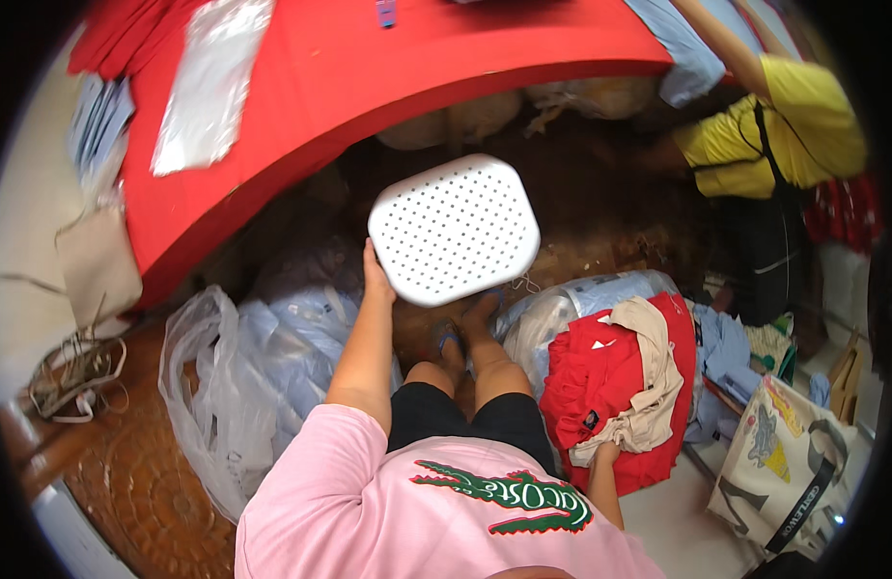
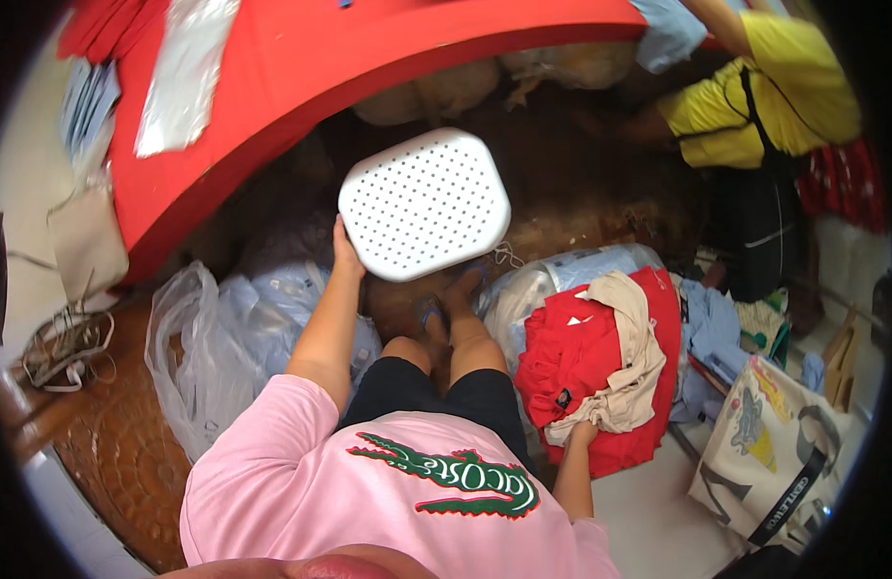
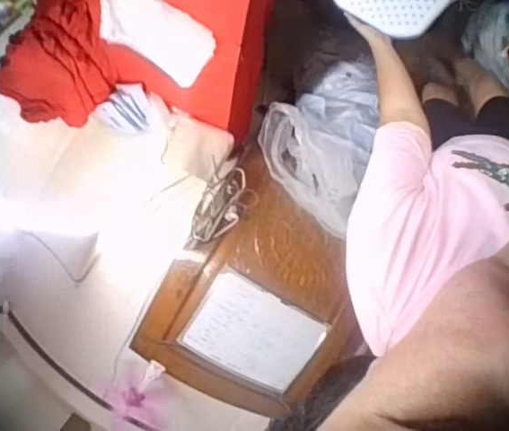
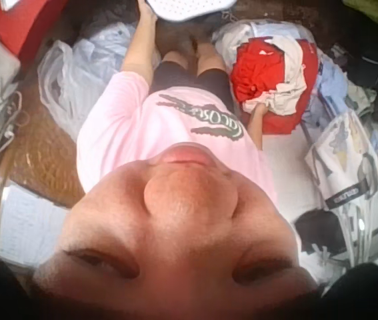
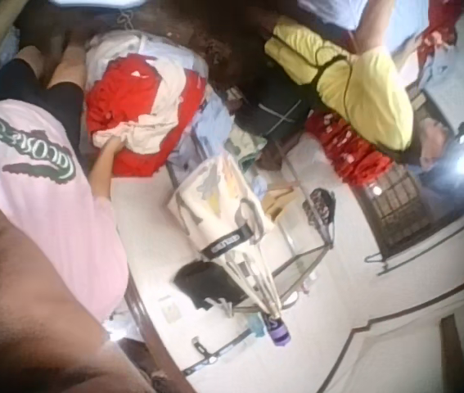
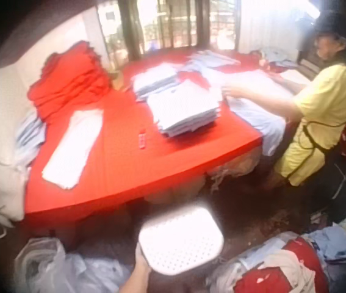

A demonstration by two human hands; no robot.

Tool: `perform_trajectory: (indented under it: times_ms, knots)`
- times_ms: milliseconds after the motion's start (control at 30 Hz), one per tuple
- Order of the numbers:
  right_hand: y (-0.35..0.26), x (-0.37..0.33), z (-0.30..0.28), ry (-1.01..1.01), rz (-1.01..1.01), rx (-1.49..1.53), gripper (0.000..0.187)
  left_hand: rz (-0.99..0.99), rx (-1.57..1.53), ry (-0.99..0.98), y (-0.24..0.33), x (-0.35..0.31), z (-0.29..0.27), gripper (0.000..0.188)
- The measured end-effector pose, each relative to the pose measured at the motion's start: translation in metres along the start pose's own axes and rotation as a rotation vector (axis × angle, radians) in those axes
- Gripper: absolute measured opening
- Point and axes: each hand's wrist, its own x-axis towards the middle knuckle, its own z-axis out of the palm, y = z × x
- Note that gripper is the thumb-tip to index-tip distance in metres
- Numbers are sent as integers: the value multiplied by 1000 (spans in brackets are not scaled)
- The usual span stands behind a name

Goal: The person packs folded blue shirts into clear plastic bags by hand, using a small blue tool to assist with clearing air or tucking edges.

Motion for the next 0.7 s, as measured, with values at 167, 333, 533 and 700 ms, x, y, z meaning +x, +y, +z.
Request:
perform_trajectory:
  times_ms: [167,333,533,700]
  knots:
    - [-41,-22,-6,-64,-73,-256,48,44,2,91,80,-26,-101,70]
    - [-98,-59,-19,-105,-162,-589,47,283,768,280,157,-36,-153,105]
    - [-174,-100,-11,-148,-294,-898,47,383,1454,228,132,-43,-72,137]
    - [-249,-119,39,-149,-462,-1283,47,313,1438,363,73,-59,36,148]
